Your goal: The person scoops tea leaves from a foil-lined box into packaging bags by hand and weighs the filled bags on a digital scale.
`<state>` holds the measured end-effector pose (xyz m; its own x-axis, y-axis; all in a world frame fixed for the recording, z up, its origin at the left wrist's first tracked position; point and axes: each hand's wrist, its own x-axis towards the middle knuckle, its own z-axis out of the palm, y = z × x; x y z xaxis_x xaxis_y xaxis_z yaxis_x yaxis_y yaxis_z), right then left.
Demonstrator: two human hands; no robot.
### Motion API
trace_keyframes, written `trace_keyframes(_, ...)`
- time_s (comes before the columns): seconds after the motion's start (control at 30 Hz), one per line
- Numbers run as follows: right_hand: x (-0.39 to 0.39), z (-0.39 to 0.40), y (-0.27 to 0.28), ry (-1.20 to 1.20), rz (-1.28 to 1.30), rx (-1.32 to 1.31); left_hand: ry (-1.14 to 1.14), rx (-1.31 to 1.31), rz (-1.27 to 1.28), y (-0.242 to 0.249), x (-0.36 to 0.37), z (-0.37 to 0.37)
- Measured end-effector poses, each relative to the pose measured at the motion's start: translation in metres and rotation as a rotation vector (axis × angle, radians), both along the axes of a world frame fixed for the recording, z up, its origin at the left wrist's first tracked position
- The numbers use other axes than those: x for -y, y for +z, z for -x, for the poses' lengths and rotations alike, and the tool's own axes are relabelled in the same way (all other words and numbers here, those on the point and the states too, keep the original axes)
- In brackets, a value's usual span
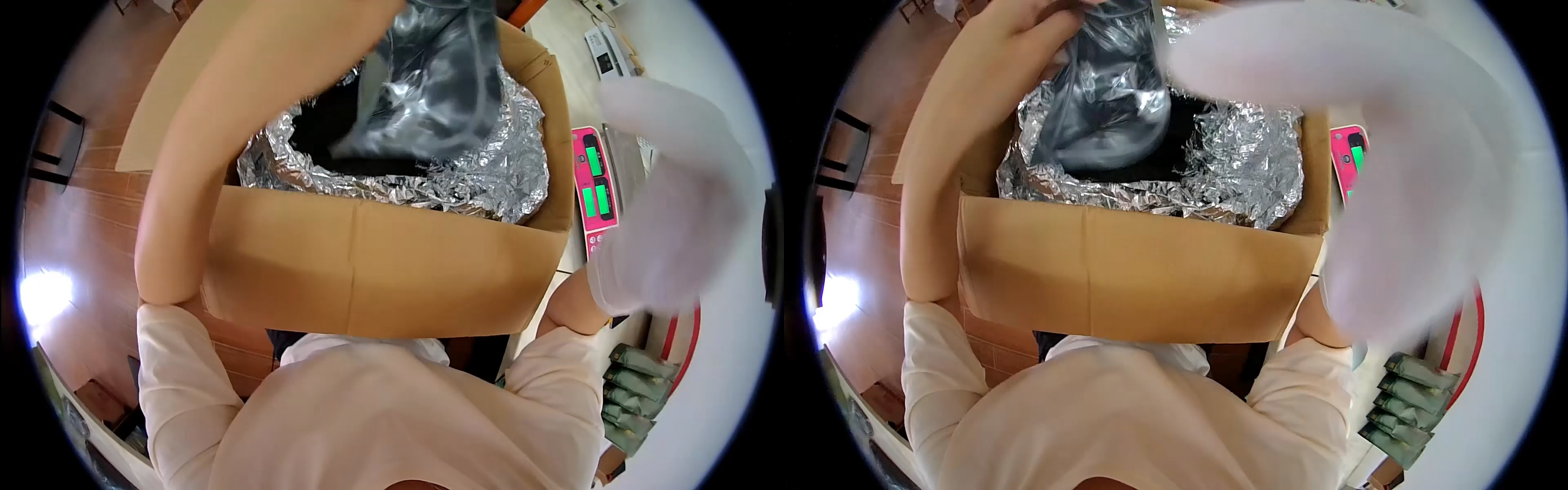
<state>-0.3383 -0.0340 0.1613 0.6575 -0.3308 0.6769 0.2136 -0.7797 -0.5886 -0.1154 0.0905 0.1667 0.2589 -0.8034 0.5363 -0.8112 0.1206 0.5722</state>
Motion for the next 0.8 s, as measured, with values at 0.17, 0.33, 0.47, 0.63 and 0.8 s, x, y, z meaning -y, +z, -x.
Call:
trace_keyframes(0.17, 0.062, -0.09, -0.086, -0.412, 0.112, -0.323, 0.063, -0.043, -0.102, -0.09, 0.066, -0.093)
trace_keyframes(0.33, 0.131, -0.09, -0.199, -0.711, 0.286, -0.839, 0.229, -0.031, -0.378, -0.097, 0.058, -0.098)
trace_keyframes(0.47, 0.162, -0.091, -0.22, -0.798, 0.067, -1.119, 0.215, -0.078, -0.323, -0.1, 0.049, -0.095)
trace_keyframes(0.63, 0.181, -0.092, -0.244, -0.591, -0.689, -0.928, 0.123, -0.083, -0.258, -0.093, 0.044, -0.097)
trace_keyframes(0.8, 0.146, -0.12, -0.178, -0.787, -0.688, -0.766, 0.094, -0.114, -0.081, -0.093, 0.044, -0.105)
